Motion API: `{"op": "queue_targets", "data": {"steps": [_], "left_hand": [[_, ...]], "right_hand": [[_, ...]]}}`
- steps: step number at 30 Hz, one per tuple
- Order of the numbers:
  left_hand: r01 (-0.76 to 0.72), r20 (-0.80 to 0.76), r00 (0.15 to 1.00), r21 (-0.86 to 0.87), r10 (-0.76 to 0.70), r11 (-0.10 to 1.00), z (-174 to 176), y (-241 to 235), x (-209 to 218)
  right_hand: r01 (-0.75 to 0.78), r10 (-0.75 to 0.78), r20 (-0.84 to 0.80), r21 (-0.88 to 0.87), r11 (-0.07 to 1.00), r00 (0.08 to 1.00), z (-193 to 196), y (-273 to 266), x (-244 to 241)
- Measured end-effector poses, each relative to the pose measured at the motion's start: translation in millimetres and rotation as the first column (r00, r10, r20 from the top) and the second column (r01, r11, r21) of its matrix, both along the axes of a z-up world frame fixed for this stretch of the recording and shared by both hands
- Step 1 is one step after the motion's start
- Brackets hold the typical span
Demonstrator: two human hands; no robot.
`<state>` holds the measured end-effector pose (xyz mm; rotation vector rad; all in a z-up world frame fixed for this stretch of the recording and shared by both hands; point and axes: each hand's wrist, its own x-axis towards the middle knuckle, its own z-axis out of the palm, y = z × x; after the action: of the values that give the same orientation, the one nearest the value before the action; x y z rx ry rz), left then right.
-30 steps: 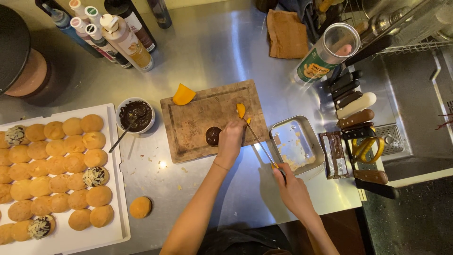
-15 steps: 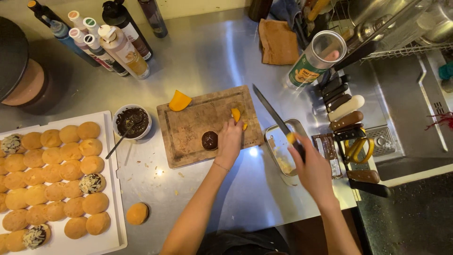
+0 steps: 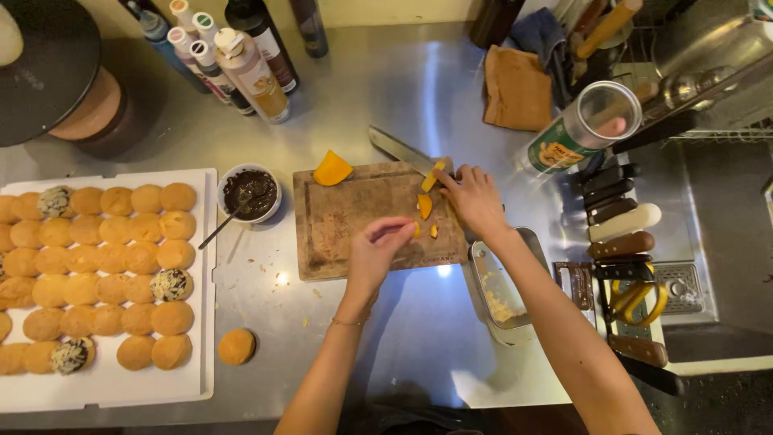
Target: The person spoons chocolate filling onto round cream puffs on a white tray, cuts pieces of mango with a knife on a cutting board, places the mango pieces onto the chocolate-topped puffs, and arranges the finished puffs on the tray.
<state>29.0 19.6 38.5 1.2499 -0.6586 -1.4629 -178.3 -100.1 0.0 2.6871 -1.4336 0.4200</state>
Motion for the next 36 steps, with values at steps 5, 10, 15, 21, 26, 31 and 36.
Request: {"op": "queue_targets", "data": {"steps": [5, 10, 15, 21, 26, 31, 36], "left_hand": [[-0.249, -0.236, 0.939, 0.033, 0.249, 0.968, 24, 28, 30], [-0.383, -0.260, 0.891, 0.007, 0.372, 0.924, 13, 41, 33], [-0.367, -0.166, 0.922, -0.098, 0.348, 0.925, 17, 44, 44], [-0.112, 0.429, 0.889, -0.138, 0.161, 0.984, 36, 28, 67], [0.028, 0.576, 0.810, -0.221, 0.108, 0.975, 7, 7, 82], [-0.025, 0.567, 0.813, -0.193, 0.133, 0.981, -20, 13, 77], [-0.049, 0.570, 0.806, -0.209, 0.162, 0.977, -34, 17, 74]], "right_hand": [[0.010, -0.082, 0.419, 0.171, 0.985, 0.904, 57, 42, 29], [-0.492, -0.523, 0.771, 0.636, 0.595, 0.364, 71, 106, 93], [-0.455, -0.582, 0.777, 0.620, 0.640, 0.240, 62, 117, 115], [-0.429, -0.531, 0.728, 0.685, 0.590, 0.433, 62, 86, 103], [-0.345, -0.421, 0.635, 0.737, 0.581, 0.647, 47, 58, 104], [-0.234, -0.366, 0.507, 0.780, 0.580, 0.780, 23, 61, 108], [-0.187, -0.345, 0.525, 0.718, 0.670, 0.778, 10, 70, 111]]}}
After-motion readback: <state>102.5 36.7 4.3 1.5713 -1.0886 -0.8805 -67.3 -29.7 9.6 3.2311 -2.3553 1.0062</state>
